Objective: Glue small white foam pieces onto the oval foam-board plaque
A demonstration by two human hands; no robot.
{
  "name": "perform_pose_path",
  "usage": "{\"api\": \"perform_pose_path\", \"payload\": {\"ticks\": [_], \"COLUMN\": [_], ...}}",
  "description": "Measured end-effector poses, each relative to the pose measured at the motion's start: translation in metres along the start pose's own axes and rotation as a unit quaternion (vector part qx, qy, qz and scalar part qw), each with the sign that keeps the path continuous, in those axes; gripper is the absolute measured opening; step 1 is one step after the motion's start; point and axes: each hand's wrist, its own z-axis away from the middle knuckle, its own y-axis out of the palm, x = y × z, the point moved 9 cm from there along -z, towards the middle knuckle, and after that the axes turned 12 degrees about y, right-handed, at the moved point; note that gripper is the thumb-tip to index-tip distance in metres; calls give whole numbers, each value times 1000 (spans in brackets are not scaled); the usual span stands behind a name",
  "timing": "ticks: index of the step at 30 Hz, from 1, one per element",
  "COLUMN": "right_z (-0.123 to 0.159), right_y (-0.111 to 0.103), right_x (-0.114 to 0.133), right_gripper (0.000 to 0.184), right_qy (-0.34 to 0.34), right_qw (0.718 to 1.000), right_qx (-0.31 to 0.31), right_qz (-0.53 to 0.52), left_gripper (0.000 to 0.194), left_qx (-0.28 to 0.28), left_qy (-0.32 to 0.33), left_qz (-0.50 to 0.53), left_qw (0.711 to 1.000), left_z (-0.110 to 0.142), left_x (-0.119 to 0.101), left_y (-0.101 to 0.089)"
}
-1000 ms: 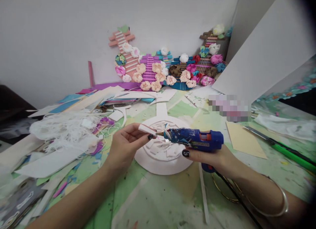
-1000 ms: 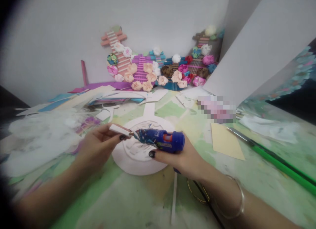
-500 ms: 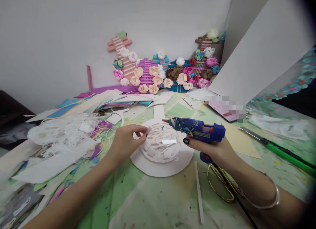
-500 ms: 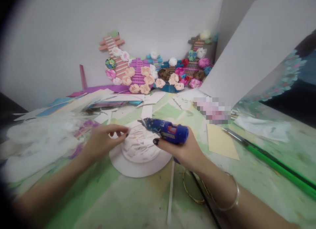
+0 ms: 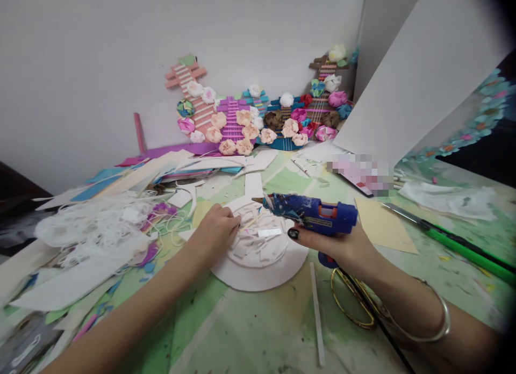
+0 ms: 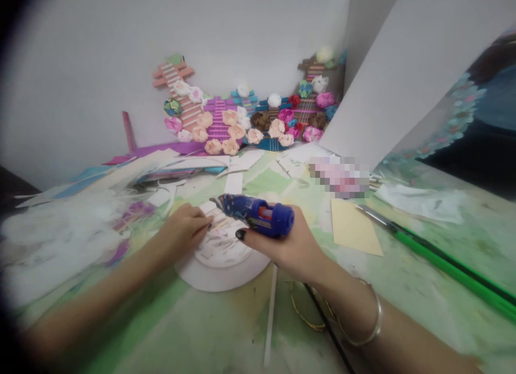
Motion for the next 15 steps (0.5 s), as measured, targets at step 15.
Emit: {"api": "perform_pose_path", "payload": {"ticks": [15], "right_z": [1], "right_y": [2], "right_x": [0], "right_gripper": [17], "right_qy": [6], "right_qw": [1000], "right_qx": [5], "right_qz": [2], "left_gripper": [26], "left_qx": [-18], "left_qy": [6], "left_qz": [29], "left_qw": [999], "left_z": [1], "left_x": [-1], "left_y": [0]}}
